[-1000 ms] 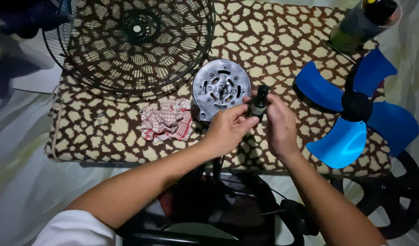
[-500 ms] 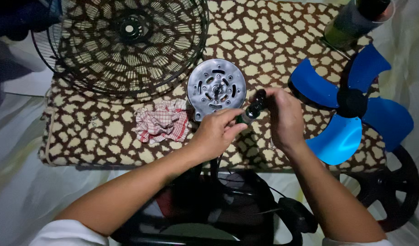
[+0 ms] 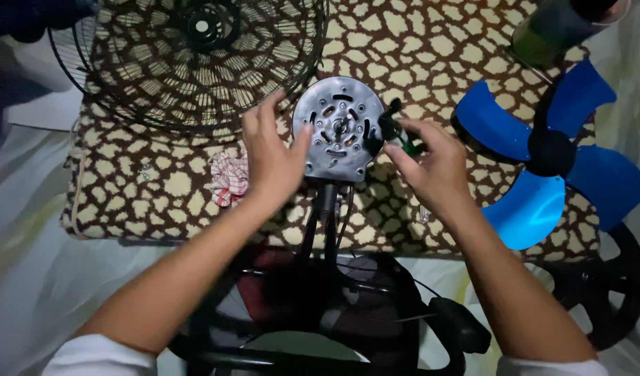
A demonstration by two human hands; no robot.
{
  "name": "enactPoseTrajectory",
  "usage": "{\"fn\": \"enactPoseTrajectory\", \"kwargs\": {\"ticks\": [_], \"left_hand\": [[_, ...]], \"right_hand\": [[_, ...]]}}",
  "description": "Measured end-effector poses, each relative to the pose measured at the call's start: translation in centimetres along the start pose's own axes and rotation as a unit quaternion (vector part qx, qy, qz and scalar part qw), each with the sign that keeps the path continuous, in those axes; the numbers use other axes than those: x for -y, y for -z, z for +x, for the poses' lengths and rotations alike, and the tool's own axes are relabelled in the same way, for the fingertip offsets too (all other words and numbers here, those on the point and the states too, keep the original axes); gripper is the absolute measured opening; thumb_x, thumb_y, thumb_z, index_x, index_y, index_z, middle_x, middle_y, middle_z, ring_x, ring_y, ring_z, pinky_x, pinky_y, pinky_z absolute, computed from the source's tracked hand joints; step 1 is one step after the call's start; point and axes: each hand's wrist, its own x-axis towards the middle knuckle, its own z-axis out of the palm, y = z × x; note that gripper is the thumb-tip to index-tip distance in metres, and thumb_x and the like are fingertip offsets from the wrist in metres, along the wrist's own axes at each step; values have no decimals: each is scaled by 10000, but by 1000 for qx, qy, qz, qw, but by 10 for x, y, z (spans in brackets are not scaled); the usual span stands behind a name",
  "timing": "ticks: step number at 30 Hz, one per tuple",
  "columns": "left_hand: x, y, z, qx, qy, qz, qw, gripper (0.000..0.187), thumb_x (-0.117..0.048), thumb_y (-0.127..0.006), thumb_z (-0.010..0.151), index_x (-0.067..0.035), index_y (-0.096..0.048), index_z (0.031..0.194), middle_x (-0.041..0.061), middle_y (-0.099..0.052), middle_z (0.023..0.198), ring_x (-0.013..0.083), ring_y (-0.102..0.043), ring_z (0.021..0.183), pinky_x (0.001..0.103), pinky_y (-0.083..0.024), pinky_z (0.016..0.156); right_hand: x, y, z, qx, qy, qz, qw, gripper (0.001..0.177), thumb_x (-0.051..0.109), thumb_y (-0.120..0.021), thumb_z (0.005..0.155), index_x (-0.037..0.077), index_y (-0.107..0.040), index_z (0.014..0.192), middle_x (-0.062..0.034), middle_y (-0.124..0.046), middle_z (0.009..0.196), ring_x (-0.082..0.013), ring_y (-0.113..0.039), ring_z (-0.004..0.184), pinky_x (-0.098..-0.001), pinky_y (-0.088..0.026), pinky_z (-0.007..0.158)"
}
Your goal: The person assembles a standing fan by attaching the motor housing to the stand, wiping the motor with a cloth, and securing the front grill with screws using a screwdriver. The fan blades and grill are handled separately during the process.
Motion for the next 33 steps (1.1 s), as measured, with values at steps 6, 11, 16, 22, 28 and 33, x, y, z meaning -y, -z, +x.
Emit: {"fn": "enactPoseTrajectory", "kwargs": {"ticks": [6,11,16,22,28,33], "left_hand": [[44,-26,8,123,172,-188,959,521,-284,-776,917,-50,-625,1358,92,-757,974,149,-743,776,312,-584,703],[66,-27,14,140,226,-241,933,459,-245,-763,930,-62,-665,1339,83,-731,922,151,-668,548,307,-538,460],[72,-34,19,155,259,-303,904,455,-214,-755,931,-60,-653,1347,53,-698,918,115,-672,572,276,-558,406],[85,-38,24,151,269,-339,889,475,-205,-751,934,-46,-648,1370,46,-700,862,95,-654,553,274,-555,414],[112,-40,25,139,284,-320,893,415,-202,-764,922,-21,-694,1288,76,-761,826,124,-646,525,284,-511,426],[135,-44,21,83,188,-268,941,326,-199,-799,919,14,-762,1162,79,-806,927,114,-726,762,271,-580,680]], "right_hand": [[4,-10,24,-7,175,-190,966,368,152,-867,852,25,-689,1148,-144,-688,1052,-342,-660,972,-443,-532,839],[7,-20,40,-1,254,-222,941,343,149,-859,862,33,-707,1146,-135,-687,1062,-331,-633,981,-433,-528,842],[11,-34,56,34,231,-308,922,333,224,-867,880,53,-740,1136,-126,-689,1013,-296,-624,934,-422,-529,795],[22,-32,61,39,258,-291,921,286,184,-864,875,88,-766,1126,-111,-687,995,-313,-611,963,-430,-527,829],[43,-30,71,49,302,-288,908,332,172,-880,832,90,-765,1133,-113,-678,1004,-344,-612,997,-446,-523,847],[53,-35,72,59,315,-293,901,323,182,-877,860,69,-767,1142,-120,-683,1019,-348,-612,986,-451,-526,831]]}}
